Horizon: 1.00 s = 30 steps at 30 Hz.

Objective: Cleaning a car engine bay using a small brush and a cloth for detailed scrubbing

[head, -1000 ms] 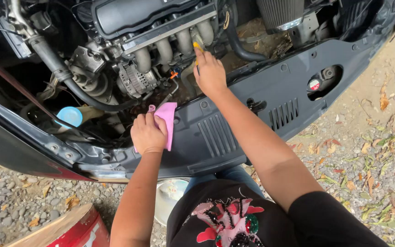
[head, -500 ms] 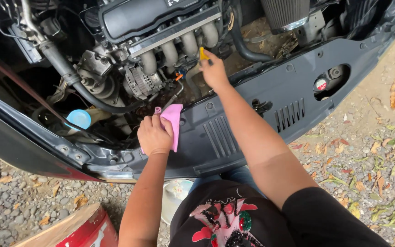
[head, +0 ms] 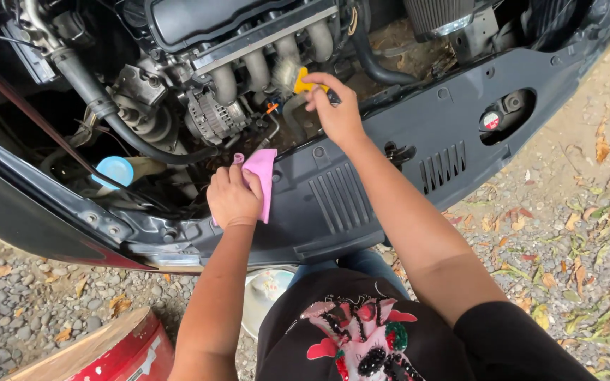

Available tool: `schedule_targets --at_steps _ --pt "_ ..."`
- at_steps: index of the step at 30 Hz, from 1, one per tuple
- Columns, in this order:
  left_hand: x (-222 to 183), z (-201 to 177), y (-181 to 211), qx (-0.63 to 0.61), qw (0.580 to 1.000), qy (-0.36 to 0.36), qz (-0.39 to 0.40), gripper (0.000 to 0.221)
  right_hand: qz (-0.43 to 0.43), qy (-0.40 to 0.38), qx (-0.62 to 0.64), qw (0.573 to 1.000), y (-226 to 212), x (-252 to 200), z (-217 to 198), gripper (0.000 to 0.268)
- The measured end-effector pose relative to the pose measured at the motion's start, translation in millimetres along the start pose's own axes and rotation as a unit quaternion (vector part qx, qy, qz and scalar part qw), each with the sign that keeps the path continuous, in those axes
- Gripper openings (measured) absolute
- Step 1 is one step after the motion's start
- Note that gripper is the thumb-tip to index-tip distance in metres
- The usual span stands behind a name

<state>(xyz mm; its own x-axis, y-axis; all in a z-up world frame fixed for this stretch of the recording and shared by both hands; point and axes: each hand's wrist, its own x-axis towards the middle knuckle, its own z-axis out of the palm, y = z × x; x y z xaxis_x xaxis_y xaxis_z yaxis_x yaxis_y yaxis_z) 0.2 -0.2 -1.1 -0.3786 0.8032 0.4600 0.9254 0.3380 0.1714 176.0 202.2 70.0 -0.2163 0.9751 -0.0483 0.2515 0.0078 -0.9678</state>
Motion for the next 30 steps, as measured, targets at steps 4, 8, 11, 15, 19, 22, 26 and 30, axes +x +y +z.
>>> schedule_targets --at_steps 4,8,11,15,19,22,26,30 --pt "0 -2 1 -0.019 1.000 -0.012 0.003 0.020 -0.087 -0.055 -0.081 0.991 11 -3 10 0.033" --pt "4 -9 4 -0.009 1.000 0.001 0.000 0.020 0.073 -0.097 -0.337 0.934 50 -2 19 0.030" --pt "0 -6 2 -0.005 1.000 -0.002 -0.001 0.019 -0.056 -0.067 -0.307 0.948 56 -4 30 0.028" --pt "2 -6 2 -0.009 1.000 -0.002 0.002 0.020 -0.294 0.010 -0.309 0.905 54 1 43 0.031" --pt "5 -7 3 -0.009 1.000 -0.001 0.002 0.019 -0.235 -0.075 -0.405 0.880 67 17 46 0.039" --pt "8 -13 5 -0.011 1.000 -0.001 0.003 0.019 -0.099 -0.135 -0.389 0.906 75 26 51 0.042" --pt "7 -10 4 -0.015 1.000 -0.005 -0.001 0.018 0.009 -0.080 -0.220 0.972 89 49 65 0.032" --pt "4 -8 3 -0.017 1.000 -0.008 -0.008 0.018 0.036 -0.048 -0.200 0.978 98 55 59 0.028"
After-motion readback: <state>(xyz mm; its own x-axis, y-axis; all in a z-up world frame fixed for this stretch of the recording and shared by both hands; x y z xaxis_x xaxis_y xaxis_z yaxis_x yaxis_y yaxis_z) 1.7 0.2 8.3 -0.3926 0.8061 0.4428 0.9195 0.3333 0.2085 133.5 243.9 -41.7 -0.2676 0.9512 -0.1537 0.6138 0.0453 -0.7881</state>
